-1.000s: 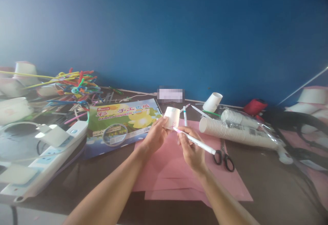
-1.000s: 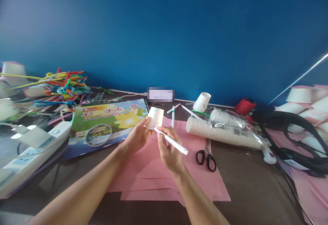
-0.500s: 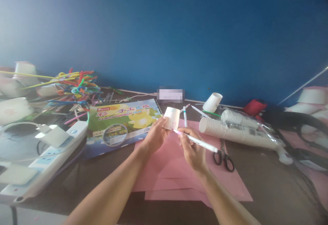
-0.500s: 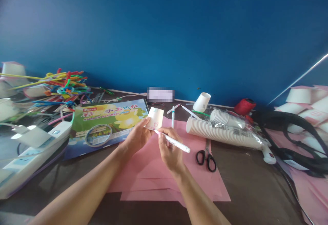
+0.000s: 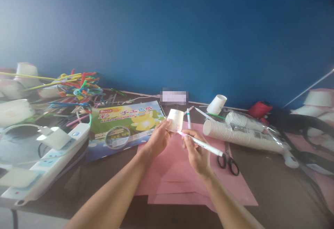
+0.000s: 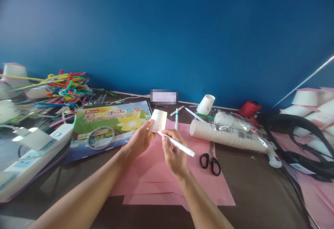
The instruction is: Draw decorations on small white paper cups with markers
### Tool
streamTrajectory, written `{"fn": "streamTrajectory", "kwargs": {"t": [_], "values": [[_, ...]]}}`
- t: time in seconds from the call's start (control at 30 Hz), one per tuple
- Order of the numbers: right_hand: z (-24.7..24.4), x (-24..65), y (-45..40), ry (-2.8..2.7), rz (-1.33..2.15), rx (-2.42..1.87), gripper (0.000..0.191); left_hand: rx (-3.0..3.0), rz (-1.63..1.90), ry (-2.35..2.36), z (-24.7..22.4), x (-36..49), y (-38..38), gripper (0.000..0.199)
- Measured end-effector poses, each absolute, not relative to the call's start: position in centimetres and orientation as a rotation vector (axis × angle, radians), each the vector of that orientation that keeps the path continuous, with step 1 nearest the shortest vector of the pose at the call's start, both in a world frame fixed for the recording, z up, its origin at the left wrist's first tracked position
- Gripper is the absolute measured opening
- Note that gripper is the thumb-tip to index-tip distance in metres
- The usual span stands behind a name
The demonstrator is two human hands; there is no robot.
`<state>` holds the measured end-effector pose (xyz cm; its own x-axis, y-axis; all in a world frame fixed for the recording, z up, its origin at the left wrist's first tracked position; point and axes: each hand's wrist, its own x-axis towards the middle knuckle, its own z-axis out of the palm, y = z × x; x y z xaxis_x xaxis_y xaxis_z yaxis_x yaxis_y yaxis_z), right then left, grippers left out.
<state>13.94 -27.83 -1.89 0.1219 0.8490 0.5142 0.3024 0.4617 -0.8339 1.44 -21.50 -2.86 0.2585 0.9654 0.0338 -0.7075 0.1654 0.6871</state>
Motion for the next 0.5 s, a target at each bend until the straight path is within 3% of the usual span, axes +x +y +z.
{"fn": "streamTrajectory", "kwargs": {"t": [0.5], "values": [[-1.81,13.78,-27.89,-1.456,0.526,-1.126,0.016,0.658,1.265,0.495,-2.69,1.6,-21.53,0.024]]}}
